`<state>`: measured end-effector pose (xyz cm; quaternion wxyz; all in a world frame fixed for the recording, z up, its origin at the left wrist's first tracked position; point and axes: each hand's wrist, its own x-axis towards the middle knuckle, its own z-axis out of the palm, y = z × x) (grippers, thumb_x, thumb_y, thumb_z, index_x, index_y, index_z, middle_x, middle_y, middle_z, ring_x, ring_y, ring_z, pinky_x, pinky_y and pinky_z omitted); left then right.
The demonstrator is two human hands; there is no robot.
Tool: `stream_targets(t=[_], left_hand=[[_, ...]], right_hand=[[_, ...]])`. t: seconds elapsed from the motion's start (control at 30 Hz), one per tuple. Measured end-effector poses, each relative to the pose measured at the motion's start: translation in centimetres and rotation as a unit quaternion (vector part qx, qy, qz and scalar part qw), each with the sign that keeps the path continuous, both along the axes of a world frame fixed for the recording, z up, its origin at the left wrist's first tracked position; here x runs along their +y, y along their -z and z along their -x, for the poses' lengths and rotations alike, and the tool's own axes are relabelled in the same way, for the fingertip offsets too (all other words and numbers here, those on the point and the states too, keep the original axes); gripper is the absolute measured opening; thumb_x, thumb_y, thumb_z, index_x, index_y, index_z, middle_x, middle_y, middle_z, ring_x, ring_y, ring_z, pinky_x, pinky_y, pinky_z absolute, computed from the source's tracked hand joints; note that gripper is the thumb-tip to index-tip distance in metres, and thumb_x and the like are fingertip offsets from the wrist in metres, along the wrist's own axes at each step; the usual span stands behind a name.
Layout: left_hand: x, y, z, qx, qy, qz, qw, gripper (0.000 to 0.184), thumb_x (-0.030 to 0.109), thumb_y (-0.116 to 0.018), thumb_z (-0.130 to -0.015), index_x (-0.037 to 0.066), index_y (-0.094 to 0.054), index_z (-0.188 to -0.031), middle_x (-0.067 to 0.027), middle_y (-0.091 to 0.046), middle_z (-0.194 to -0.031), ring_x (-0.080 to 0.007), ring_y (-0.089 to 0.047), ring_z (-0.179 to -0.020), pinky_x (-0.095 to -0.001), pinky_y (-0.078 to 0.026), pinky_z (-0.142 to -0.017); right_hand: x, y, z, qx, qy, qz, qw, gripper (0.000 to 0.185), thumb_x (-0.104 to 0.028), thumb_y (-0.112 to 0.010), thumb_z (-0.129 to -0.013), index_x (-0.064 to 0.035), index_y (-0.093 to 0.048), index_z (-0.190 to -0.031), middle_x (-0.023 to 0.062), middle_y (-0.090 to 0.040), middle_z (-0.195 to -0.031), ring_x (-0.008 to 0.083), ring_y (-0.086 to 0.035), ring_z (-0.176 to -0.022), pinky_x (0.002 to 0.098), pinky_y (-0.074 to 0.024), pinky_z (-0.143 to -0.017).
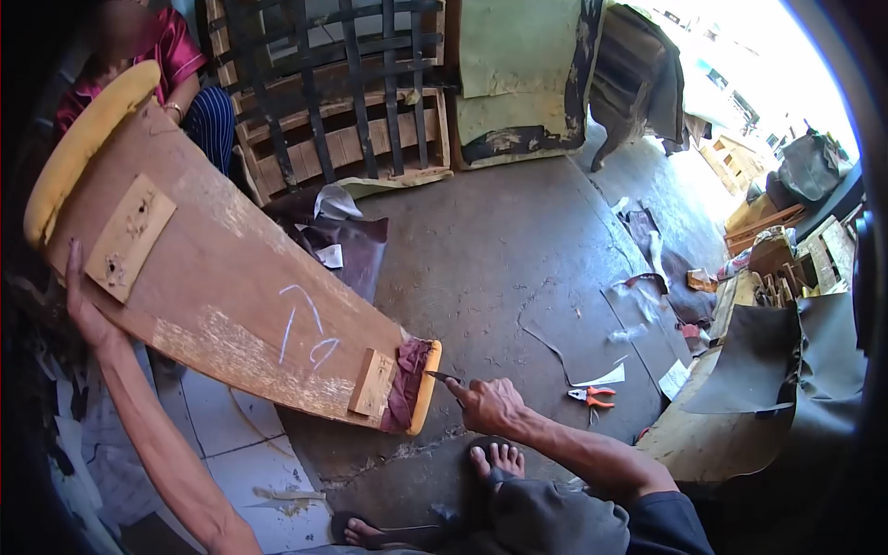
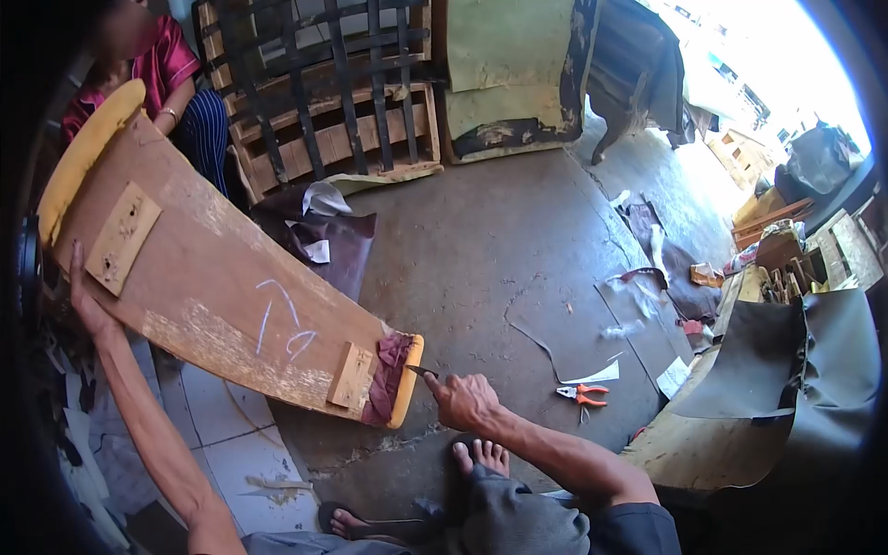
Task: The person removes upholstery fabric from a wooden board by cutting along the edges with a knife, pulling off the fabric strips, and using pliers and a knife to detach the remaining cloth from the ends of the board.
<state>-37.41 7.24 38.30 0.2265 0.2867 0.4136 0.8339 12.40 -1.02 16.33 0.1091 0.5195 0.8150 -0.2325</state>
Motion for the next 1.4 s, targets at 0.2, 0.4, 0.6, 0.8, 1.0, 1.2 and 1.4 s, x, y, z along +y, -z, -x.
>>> stream_targets(t=[0.2, 0.4, 0.6, 0.8, 1.0, 1.2, 1.4], left_hand=[[0.9, 0.0, 0.7, 0.045, -0.018, -0.013, 0.999, 0.063, 0.03, -0.053, -0.098, -0.002, -0.037, -0.149, -0.0139, -0.036, -0.155, -0.0275, -0.037, -0.142, -0.0397, -0.029, -0.118], [0.4, 0.3, 0.9, 0.034, 0.025, 0.054, 0.998, 0.059, 0.03, -0.054, -0.097, -0.003, -0.043, -0.145, -0.0186, -0.044, -0.149, -0.0299, -0.049, -0.133, -0.0425, -0.04, -0.111], [0.9, 1.1, 1.4, 0.002, 0.021, -0.005, 1.0, 0.064, 0.03, -0.058, -0.096, -0.003, -0.038, -0.147, -0.016, -0.045, -0.148, -0.029, -0.048, -0.133, -0.04, -0.036, -0.114], [0.2, -0.5, -0.3, 0.021, 0.04, -0.029, 0.999, 0.062, 0.03, -0.056, -0.097, -0.003, -0.039, -0.147, -0.0151, -0.041, -0.151, -0.0286, -0.044, -0.137, -0.0405, -0.035, -0.115], [0.1, -1.1, -1.6, 0.009, 0.007, -0.01, 1.0, 0.062, 0.032, -0.051, -0.099, 0.002, -0.038, -0.15, -0.0145, -0.036, -0.155, -0.0274, -0.037, -0.142, -0.0407, -0.029, -0.118], [0.8, 1.1, 1.2, 0.078, -0.034, 0.008, 0.996, 0.064, 0.034, -0.054, -0.097, 0.001, -0.039, -0.149, -0.0138, -0.036, -0.155, -0.0289, -0.039, -0.141, -0.0407, -0.029, -0.118], [0.0, -1.7, -1.9, 0.052, 0.039, -0.035, 0.997, 0.066, 0.031, -0.059, -0.096, -0.004, -0.039, -0.147, -0.0132, -0.038, -0.153, -0.026, -0.04, -0.14, -0.0385, -0.032, -0.116]], right_hand=[[-0.2, -0.6, 1.0, -0.026, -0.057, -0.031, 0.998, 0.055, -0.013, -0.056, -0.085, -0.0032, -0.052, -0.138, 0.0218, -0.069, -0.087, 0.0352, -0.071, -0.073, 0.044, -0.055, -0.059], [-1.4, 1.3, 6.0, -0.131, -0.002, -0.035, 0.991, 0.056, -0.016, -0.062, -0.084, 0.0004, -0.051, -0.136, 0.0202, -0.069, -0.083, 0.0331, -0.071, -0.068, 0.0437, -0.0575, -0.057], [-1.1, 4.5, -1.0, 0.195, 0.137, 0.115, 0.964, 0.066, -0.017, -0.059, -0.076, -0.0132, -0.052, -0.142, 0.0235, -0.07, -0.087, 0.0404, -0.069, -0.073, 0.0506, -0.0554, -0.07], [-1.2, -1.8, 2.2, -0.049, -0.051, 0.008, 0.997, 0.051, -0.016, -0.055, -0.088, -0.0046, -0.053, -0.138, 0.0216, -0.071, -0.086, 0.0368, -0.071, -0.078, 0.0458, -0.0571, -0.065], [-1.2, 3.3, 4.6, -0.067, -0.061, 0.013, 0.996, 0.061, -0.011, -0.055, -0.084, -0.0073, -0.046, -0.144, 0.0197, -0.069, -0.084, 0.0375, -0.07, -0.072, 0.0477, -0.0563, -0.059], [-2.4, 7.6, 0.4, 0.204, 0.003, -0.003, 0.979, 0.076, -0.013, -0.058, -0.076, -0.0086, -0.039, -0.15, 0.0188, -0.068, -0.086, 0.0386, -0.068, -0.076, 0.0497, -0.0545, -0.067], [-1.7, 3.5, 2.7, 0.06, -0.039, -0.048, 0.996, 0.06, -0.015, -0.056, -0.087, -0.0065, -0.044, -0.145, 0.0184, -0.07, -0.091, 0.0356, -0.07, -0.078, 0.0468, -0.0564, -0.064]])
